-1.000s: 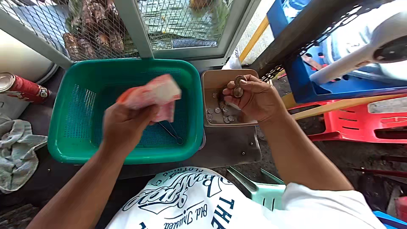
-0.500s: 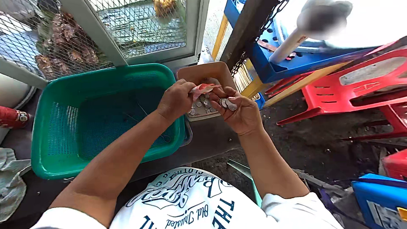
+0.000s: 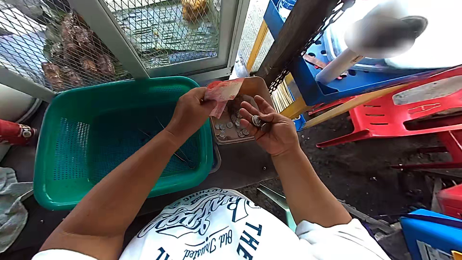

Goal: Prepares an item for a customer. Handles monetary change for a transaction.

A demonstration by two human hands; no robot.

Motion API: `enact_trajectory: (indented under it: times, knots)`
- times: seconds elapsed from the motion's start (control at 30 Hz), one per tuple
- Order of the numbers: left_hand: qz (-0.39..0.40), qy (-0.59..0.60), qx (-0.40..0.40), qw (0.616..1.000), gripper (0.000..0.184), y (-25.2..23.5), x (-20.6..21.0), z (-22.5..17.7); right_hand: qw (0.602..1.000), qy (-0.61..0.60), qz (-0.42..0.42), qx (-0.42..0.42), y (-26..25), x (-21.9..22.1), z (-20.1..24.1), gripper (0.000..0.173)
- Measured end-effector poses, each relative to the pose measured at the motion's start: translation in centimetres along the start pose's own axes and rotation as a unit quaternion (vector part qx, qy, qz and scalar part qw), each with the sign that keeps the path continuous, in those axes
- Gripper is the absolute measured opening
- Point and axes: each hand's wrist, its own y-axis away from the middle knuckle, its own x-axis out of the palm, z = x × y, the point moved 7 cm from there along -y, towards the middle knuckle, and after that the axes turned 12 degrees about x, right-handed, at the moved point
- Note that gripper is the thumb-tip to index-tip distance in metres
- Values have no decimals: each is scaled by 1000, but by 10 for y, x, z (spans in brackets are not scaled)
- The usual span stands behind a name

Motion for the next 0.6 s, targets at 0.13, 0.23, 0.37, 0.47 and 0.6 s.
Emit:
enact_trajectory:
  times: [0.13, 0.23, 0.37, 0.47, 0.6]
  knots:
    - [-15, 38, -7, 999, 16, -2, -3, 10, 1000, 25, 13, 13, -13, 1, 8, 44]
    - [-22, 55, 1, 998, 14, -2, -5, 12, 997, 59, 18, 40, -24, 3, 12, 40]
    - [-38, 77, 11, 996, 14, 0, -9, 15, 979, 176, -40, 95, -43, 6, 14, 37]
    - [-45, 97, 11, 994, 15, 1, -14, 16, 972, 226, 31, 58, -52, 27, 43, 34]
    - [-62, 121, 15, 991, 16, 3, -23, 17, 988, 151, 37, -12, -63, 33, 64, 40]
